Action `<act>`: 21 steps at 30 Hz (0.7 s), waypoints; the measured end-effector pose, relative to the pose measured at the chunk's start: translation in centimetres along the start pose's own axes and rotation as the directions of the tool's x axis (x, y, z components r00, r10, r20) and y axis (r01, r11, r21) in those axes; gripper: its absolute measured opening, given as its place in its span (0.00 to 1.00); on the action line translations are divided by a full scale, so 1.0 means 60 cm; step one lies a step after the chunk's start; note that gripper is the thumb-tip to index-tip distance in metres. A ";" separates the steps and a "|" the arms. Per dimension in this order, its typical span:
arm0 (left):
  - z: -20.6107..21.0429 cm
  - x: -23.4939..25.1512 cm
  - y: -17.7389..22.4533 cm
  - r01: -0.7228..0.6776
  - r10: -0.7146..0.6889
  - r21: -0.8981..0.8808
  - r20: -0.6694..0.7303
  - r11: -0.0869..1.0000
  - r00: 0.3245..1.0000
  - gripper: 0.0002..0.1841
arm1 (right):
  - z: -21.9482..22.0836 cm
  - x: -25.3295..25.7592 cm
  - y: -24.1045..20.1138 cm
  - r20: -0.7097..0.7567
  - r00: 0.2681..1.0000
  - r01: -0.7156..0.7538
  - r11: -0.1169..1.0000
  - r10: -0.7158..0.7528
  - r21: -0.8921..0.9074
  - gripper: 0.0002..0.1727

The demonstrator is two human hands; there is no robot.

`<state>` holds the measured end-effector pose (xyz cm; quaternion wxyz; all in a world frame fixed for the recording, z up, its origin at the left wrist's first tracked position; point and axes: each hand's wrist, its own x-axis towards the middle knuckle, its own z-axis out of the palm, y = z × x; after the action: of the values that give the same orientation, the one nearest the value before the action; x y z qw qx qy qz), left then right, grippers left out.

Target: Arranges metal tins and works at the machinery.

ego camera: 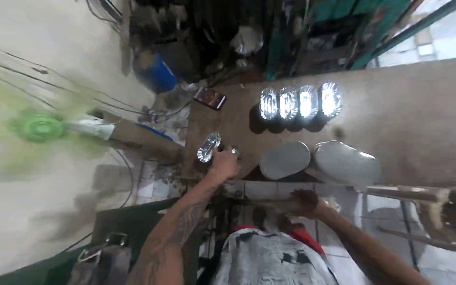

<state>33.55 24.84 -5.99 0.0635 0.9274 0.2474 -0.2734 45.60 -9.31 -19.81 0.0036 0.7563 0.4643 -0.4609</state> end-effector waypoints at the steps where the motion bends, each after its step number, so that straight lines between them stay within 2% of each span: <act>1: 0.004 0.009 -0.020 -0.001 0.000 -0.032 -0.022 0.999 1.000 0.28 | -0.004 -0.022 -0.013 -0.014 0.999 -0.034 0.996 0.035 0.078 0.47; 3: 0.006 0.035 -0.075 -0.032 0.024 -0.135 -0.063 0.990 0.998 0.23 | -0.037 -0.090 -0.052 -0.095 0.994 -0.028 0.948 0.061 0.317 0.35; 4: 0.010 0.048 -0.106 -0.063 0.046 -0.175 -0.100 0.983 0.994 0.21 | -0.063 -0.134 -0.075 -0.209 0.978 0.064 0.904 0.028 0.423 0.31; 5: 0.018 0.056 -0.137 -0.093 0.065 -0.205 -0.141 0.974 0.988 0.21 | -0.088 -0.178 -0.097 -0.371 0.929 0.179 0.869 0.006 0.461 0.28; 6: 0.027 0.059 -0.164 -0.117 0.080 -0.214 -0.173 0.970 0.982 0.22 | -0.114 -0.217 -0.113 -0.557 0.831 0.271 0.877 -0.006 0.396 0.26; 7: 0.025 0.061 -0.178 -0.118 0.084 -0.207 -0.165 0.971 0.983 0.24 | -0.144 -0.246 -0.119 -0.723 0.690 0.289 0.926 -0.027 0.242 0.25; 8: 0.021 0.063 -0.180 -0.113 0.085 -0.188 -0.151 0.976 0.985 0.26 | -0.176 -0.262 -0.111 -0.827 0.557 0.230 0.971 -0.078 0.063 0.24; 9: 0.015 0.059 -0.175 -0.105 0.081 -0.173 -0.140 0.979 0.987 0.28 | -0.208 -0.270 -0.095 -0.851 0.510 0.160 0.986 -0.127 -0.051 0.25; 10: 0.006 0.052 -0.167 -0.100 0.076 -0.163 -0.148 0.982 0.986 0.30 | -0.235 -0.265 -0.070 -0.846 0.494 0.110 0.979 -0.203 -0.171 0.27; 11: -0.008 0.043 -0.154 -0.094 0.064 -0.162 -0.182 0.982 0.981 0.33 | -0.259 -0.250 -0.046 -0.809 0.516 0.093 0.958 -0.280 -0.272 0.30; 13: -0.046 0.006 -0.109 -0.074 -0.002 -0.261 -0.278 0.962 0.961 0.36 | -0.285 -0.214 -0.022 -0.690 0.632 0.132 0.926 -0.353 -0.353 0.34; 14: -0.068 -0.018 -0.073 -0.084 -0.043 -0.359 -0.333 0.930 0.942 0.35 | -0.286 -0.199 -0.018 -0.652 0.664 0.166 0.922 -0.366 -0.349 0.33; 16: -0.097 -0.074 0.026 -0.191 -0.073 -0.534 -0.433 0.824 0.898 0.30 | -0.277 -0.188 -0.007 -0.644 0.662 0.247 0.923 -0.384 -0.295 0.23; 18: -0.114 -0.118 0.135 -0.269 -0.001 -0.534 -0.452 0.802 0.892 0.27 | -0.289 -0.196 0.004 -0.624 0.705 0.313 0.937 -0.337 -0.152 0.23; 19: -0.123 -0.124 0.185 -0.283 0.065 -0.495 -0.411 0.822 0.909 0.26 | -0.301 -0.201 0.007 -0.607 0.724 0.356 0.931 -0.327 -0.077 0.24; 21: -0.120 -0.098 0.248 -0.263 0.212 -0.406 -0.165 0.875 0.963 0.28 | -0.311 -0.209 0.009 -0.565 0.749 0.433 0.901 -0.347 0.021 0.25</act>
<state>40.04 11.26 2.99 0.2822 0.9288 0.1883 -0.1491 57.14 -10.29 -0.54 -0.2830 0.7398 0.5573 -0.2492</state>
